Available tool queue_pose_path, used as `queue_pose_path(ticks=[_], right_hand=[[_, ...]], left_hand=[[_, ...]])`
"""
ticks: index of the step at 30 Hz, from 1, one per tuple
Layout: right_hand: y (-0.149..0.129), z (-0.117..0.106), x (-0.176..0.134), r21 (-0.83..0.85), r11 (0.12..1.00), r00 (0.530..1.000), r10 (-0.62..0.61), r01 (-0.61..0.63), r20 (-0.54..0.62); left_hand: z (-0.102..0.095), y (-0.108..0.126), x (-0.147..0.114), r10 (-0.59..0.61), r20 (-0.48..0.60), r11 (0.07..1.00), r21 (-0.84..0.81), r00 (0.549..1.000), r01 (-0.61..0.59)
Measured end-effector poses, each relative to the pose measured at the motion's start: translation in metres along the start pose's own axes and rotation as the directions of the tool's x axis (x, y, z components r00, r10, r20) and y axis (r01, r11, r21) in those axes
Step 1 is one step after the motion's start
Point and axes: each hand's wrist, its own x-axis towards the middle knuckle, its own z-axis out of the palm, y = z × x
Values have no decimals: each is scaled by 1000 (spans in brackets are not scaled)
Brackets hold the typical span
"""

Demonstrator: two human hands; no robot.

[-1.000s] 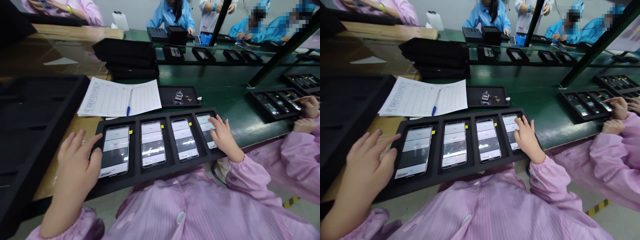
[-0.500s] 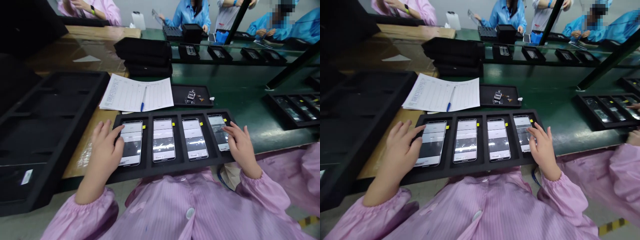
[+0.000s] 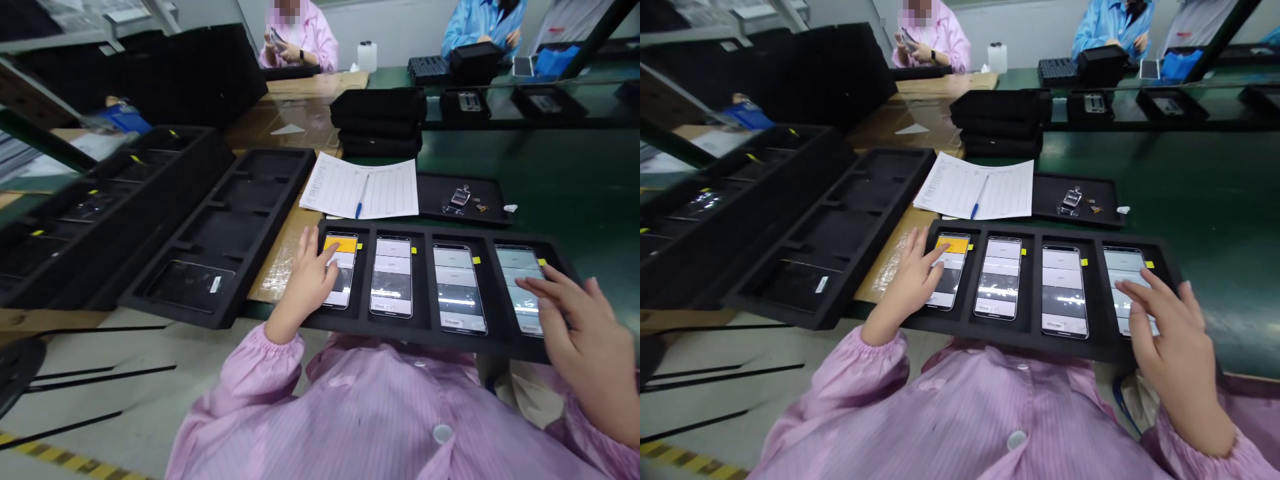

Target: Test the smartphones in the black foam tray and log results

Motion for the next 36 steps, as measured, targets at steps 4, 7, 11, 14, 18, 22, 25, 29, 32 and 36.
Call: queue_pose_path(ticks=[4,7,11,14,18,22,25,29,32,36], right_hand=[[-19,10,14,38,991,991,-131,130,25],[-24,22,26,56,983,982,-180,177,54],[-27,41,39,57,984,978,-173,167,121],[-26,52,44,26,990,972,-143,141,187],[-23,62,43,-11,989,965,-143,149,218],[-22,64,40,-16,989,962,-140,148,234],[-24,62,37,-3,991,964,-127,132,232],[-27,55,28,59,989,970,-143,134,196],[-28,53,20,74,989,966,-140,127,219],[-30,51,9,99,987,970,-141,124,196]], left_hand=[[-6,6,-9,12,-37,999,30,999,-11],[-7,9,-16,18,-25,998,57,1000,-17],[-8,11,-27,33,-33,997,67,999,-31],[-10,12,-37,69,-84,997,51,994,-65],[-11,12,-49,87,-65,993,82,994,-81],[-11,13,-48,81,-74,995,69,994,-76],[-13,20,-40,100,-84,994,55,991,-95],[-20,32,-22,153,-54,988,30,987,-151],[-25,37,-2,201,-19,980,8,979,-201],[-26,44,26,270,67,963,-9,961,-270]])
